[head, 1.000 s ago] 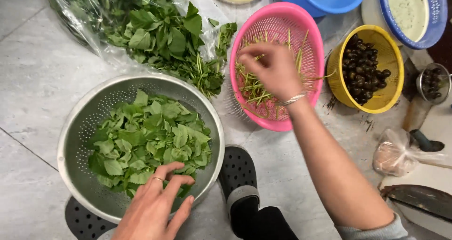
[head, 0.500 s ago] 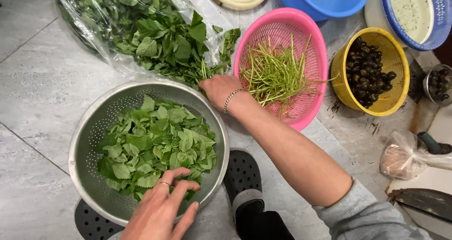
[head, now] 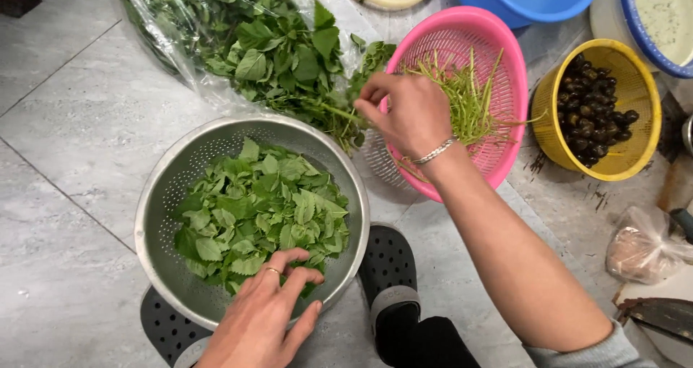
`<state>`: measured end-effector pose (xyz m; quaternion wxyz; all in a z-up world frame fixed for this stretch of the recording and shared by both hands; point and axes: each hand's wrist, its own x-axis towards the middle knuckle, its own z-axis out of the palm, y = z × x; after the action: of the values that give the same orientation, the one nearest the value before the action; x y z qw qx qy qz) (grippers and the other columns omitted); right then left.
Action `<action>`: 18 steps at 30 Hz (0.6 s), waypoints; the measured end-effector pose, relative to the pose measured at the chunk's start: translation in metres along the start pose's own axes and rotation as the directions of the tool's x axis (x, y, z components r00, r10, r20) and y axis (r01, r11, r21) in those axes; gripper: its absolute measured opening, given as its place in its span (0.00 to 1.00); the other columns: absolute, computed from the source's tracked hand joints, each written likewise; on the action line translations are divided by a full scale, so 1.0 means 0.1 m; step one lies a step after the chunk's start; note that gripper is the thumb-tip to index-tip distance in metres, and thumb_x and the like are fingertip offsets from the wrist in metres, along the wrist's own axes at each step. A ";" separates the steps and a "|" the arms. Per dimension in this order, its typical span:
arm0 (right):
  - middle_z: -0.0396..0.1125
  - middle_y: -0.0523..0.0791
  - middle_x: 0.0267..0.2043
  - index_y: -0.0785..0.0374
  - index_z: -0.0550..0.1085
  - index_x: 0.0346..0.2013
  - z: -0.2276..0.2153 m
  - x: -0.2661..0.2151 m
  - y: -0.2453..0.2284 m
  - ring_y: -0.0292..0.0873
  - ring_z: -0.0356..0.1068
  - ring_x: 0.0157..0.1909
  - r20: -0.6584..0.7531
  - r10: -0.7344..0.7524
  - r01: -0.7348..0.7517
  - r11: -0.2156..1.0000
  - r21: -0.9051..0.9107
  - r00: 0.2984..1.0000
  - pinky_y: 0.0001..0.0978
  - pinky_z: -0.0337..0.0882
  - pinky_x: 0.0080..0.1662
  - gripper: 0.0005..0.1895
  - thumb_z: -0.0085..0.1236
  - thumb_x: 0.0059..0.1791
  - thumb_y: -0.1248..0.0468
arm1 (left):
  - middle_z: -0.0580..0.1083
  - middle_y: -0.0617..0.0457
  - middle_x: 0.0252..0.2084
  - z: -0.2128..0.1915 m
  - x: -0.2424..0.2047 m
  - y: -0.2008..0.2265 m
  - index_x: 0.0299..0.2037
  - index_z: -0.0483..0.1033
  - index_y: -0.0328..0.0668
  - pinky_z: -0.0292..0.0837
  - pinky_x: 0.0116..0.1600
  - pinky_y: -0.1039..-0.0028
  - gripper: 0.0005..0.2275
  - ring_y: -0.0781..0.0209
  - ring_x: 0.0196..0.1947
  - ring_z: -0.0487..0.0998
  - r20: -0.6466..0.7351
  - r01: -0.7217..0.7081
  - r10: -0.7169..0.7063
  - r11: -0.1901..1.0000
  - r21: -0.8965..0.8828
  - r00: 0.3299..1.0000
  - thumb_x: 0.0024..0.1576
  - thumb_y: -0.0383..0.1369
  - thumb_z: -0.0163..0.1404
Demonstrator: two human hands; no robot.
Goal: Plucking leaves from green stems and placing them into a metal colander for food preparation.
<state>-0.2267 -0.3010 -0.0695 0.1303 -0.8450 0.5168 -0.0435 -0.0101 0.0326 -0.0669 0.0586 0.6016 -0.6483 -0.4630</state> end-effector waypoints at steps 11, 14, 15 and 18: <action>0.90 0.45 0.51 0.54 0.90 0.58 0.11 0.00 0.14 0.41 0.86 0.36 0.054 0.061 -0.068 0.988 0.142 0.997 0.46 0.90 0.47 0.20 0.86 0.51 0.63 | 0.68 0.48 0.83 -0.07 -0.03 0.11 0.69 0.82 0.52 0.82 0.73 0.38 0.18 0.38 0.69 0.85 -0.064 -0.014 0.011 0.999 -0.040 0.998 0.71 0.41 0.63; 0.88 0.44 0.59 0.54 0.88 0.62 0.07 -0.07 0.00 0.45 0.85 0.50 0.250 0.086 -0.107 0.992 0.071 0.964 0.49 0.86 0.65 0.18 0.79 0.58 0.58 | 0.66 0.48 0.85 -0.10 -0.03 0.12 0.68 0.82 0.50 0.79 0.75 0.39 0.17 0.41 0.67 0.85 -0.041 -0.016 0.015 0.999 -0.042 0.999 0.71 0.40 0.62; 0.88 0.44 0.59 0.54 0.88 0.62 0.06 -0.07 -0.11 0.45 0.85 0.50 0.250 0.082 -0.103 0.992 0.072 0.965 0.49 0.86 0.65 0.18 0.79 0.58 0.58 | 0.66 0.48 0.85 -0.09 -0.03 0.11 0.68 0.82 0.50 0.79 0.75 0.39 0.17 0.41 0.67 0.85 -0.045 -0.014 0.012 0.999 -0.042 0.999 0.71 0.40 0.62; 0.75 0.56 0.81 0.64 0.75 0.80 0.18 -0.08 -0.33 0.40 0.77 0.27 0.513 0.189 -0.281 0.954 0.106 0.837 0.38 0.96 0.53 0.25 0.59 0.68 0.63 | 0.70 0.46 0.82 -0.06 -0.04 0.10 0.67 0.82 0.48 0.78 0.73 0.40 0.17 0.40 0.66 0.86 -0.104 -0.068 0.063 0.997 -0.044 0.993 0.69 0.38 0.64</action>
<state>-0.1979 -0.2768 -0.0775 0.3378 -0.7424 0.5598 0.1463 -0.0119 0.0313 -0.0546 0.1213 0.6015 -0.6524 -0.4447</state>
